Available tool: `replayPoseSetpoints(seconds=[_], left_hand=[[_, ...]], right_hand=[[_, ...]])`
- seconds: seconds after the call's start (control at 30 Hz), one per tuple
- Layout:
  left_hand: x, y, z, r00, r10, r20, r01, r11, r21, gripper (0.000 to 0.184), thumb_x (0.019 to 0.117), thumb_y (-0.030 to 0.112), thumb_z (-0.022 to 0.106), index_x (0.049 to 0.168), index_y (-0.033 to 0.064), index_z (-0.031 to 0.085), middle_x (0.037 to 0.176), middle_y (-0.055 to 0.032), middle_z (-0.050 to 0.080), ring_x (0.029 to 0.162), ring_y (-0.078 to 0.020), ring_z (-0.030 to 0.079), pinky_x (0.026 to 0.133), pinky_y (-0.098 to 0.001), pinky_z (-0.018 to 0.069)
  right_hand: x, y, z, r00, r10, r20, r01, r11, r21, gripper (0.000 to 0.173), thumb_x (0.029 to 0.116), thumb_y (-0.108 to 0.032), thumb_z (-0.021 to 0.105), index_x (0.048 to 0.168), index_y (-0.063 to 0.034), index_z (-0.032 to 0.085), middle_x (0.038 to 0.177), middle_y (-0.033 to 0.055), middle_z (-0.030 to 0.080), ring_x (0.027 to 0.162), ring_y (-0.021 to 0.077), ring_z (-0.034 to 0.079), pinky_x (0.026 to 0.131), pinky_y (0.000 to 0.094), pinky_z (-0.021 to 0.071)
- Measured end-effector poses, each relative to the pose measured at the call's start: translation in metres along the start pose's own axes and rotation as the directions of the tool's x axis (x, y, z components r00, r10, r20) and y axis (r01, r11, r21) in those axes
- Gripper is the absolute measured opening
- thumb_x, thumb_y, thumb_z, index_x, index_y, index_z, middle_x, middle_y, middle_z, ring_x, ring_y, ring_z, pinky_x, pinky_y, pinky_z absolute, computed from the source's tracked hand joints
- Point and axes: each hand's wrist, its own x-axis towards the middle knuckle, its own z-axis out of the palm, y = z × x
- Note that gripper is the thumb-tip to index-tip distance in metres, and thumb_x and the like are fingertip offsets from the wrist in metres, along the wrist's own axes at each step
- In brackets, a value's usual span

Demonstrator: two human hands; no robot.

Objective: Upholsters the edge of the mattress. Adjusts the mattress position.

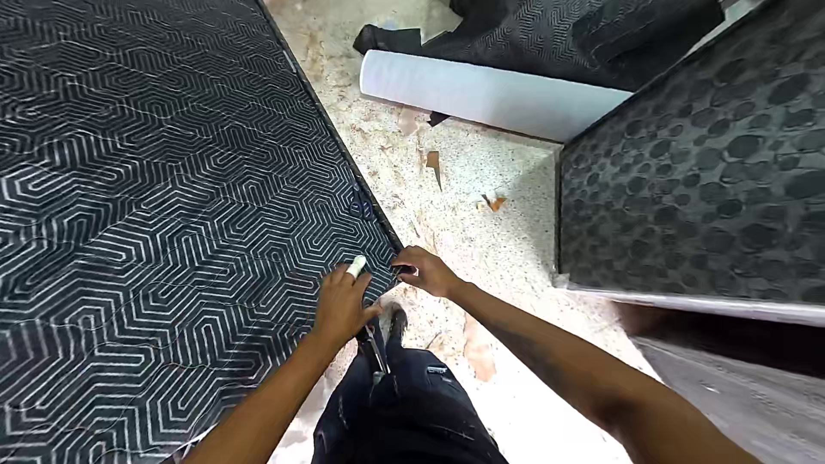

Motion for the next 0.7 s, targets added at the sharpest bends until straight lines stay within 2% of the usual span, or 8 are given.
replayPoseSetpoints(seconds=[0.07, 0.17, 0.27, 0.37, 0.43, 0.5, 0.57, 0.7], left_hand=[[0.024, 0.005, 0.018, 0.997, 0.031, 0.068, -0.037, 0.996, 0.082, 0.058, 0.0912, 0.059, 0.066, 0.139, 0.0262, 0.064, 0.143, -0.0060, 0.060, 0.139, -0.0295, 0.049, 0.112, -0.0555, 0.0415], [0.044, 0.006, 0.022, 0.995, 0.094, 0.036, -0.097, 0.989, 0.111, 0.028, 0.0987, 0.036, 0.064, 0.115, 0.0177, 0.077, 0.116, -0.0078, 0.072, 0.117, -0.0292, 0.063, 0.102, -0.0522, 0.0501], [0.043, 0.003, 0.024, 0.984, 0.170, 0.061, -0.177, 0.975, 0.136, 0.022, 0.1011, 0.026, 0.060, 0.103, 0.0132, 0.078, 0.104, -0.0074, 0.074, 0.108, -0.0268, 0.067, 0.098, -0.0479, 0.0542], [0.036, -0.008, 0.026, 0.963, 0.262, 0.061, -0.268, 0.957, 0.113, 0.021, 0.1006, 0.022, 0.060, 0.096, 0.0124, 0.078, 0.097, -0.0056, 0.073, 0.102, -0.0239, 0.068, 0.093, -0.0436, 0.0573], [0.038, -0.014, 0.024, 0.940, 0.323, 0.104, -0.333, 0.938, 0.094, 0.023, 0.1013, 0.022, 0.059, 0.096, 0.0116, 0.078, 0.097, -0.0050, 0.073, 0.104, -0.0229, 0.068, 0.096, -0.0421, 0.0563], [0.046, -0.016, 0.023, 0.912, 0.381, 0.155, -0.394, 0.917, 0.067, 0.024, 0.1018, 0.020, 0.056, 0.094, 0.0102, 0.077, 0.099, -0.0048, 0.074, 0.112, -0.0221, 0.066, 0.103, -0.0417, 0.0528], [0.054, -0.020, 0.019, 0.880, 0.412, 0.237, -0.430, 0.903, 0.027, 0.025, 0.1032, 0.020, 0.054, 0.098, 0.0101, 0.076, 0.111, -0.0040, 0.074, 0.130, -0.0200, 0.059, 0.113, -0.0404, 0.0466], [0.059, -0.025, 0.011, 0.822, 0.433, 0.371, -0.458, 0.888, -0.022, 0.030, 0.1051, 0.021, 0.049, 0.108, 0.0102, 0.076, 0.123, -0.0055, 0.072, 0.139, -0.0194, 0.052, 0.117, -0.0396, 0.0429]], right_hand=[[-0.009, 0.001, 0.008, 0.995, 0.009, -0.101, -0.010, 1.000, -0.003, 0.021, 0.0957, -0.028, 0.069, 0.116, -0.0259, 0.074, 0.116, -0.0069, 0.068, 0.115, 0.0091, 0.061, 0.101, 0.0358, 0.0529], [-0.015, -0.003, 0.015, 0.971, 0.033, -0.237, -0.032, 0.999, 0.008, 0.023, 0.0955, -0.026, 0.069, 0.118, -0.0233, 0.074, 0.119, -0.0034, 0.068, 0.117, 0.0128, 0.061, 0.102, 0.0368, 0.0519], [-0.014, -0.006, 0.023, 0.959, 0.013, -0.284, -0.016, 1.000, -0.008, 0.027, 0.0956, -0.022, 0.069, 0.123, -0.0229, 0.073, 0.124, -0.0007, 0.066, 0.121, 0.0163, 0.059, 0.105, 0.0375, 0.0510], [-0.007, -0.002, 0.035, 0.961, -0.101, -0.256, 0.089, 0.994, -0.057, 0.019, 0.1000, -0.020, 0.062, 0.113, -0.0209, 0.076, 0.123, -0.0022, 0.068, 0.122, 0.0158, 0.059, 0.105, 0.0377, 0.0501], [-0.006, 0.000, 0.037, 0.971, -0.121, -0.208, 0.105, 0.991, -0.087, 0.019, 0.1019, -0.021, 0.058, 0.109, -0.0203, 0.076, 0.123, -0.0030, 0.069, 0.124, 0.0154, 0.060, 0.105, 0.0396, 0.0499], [-0.002, 0.000, 0.030, 0.988, -0.108, -0.112, 0.095, 0.988, -0.119, 0.020, 0.1018, -0.019, 0.056, 0.109, -0.0189, 0.075, 0.122, -0.0016, 0.070, 0.122, 0.0173, 0.061, 0.101, 0.0432, 0.0512], [0.005, -0.003, 0.020, 0.996, -0.094, -0.011, 0.091, 0.986, -0.141, 0.018, 0.1018, -0.018, 0.057, 0.108, -0.0175, 0.074, 0.116, 0.0002, 0.070, 0.115, 0.0193, 0.063, 0.095, 0.0449, 0.0531], [0.012, -0.014, 0.017, 0.995, -0.048, 0.086, 0.062, 0.983, -0.173, 0.015, 0.0976, -0.011, 0.060, 0.103, -0.0161, 0.073, 0.108, 0.0027, 0.070, 0.109, 0.0224, 0.066, 0.091, 0.0463, 0.0568]])
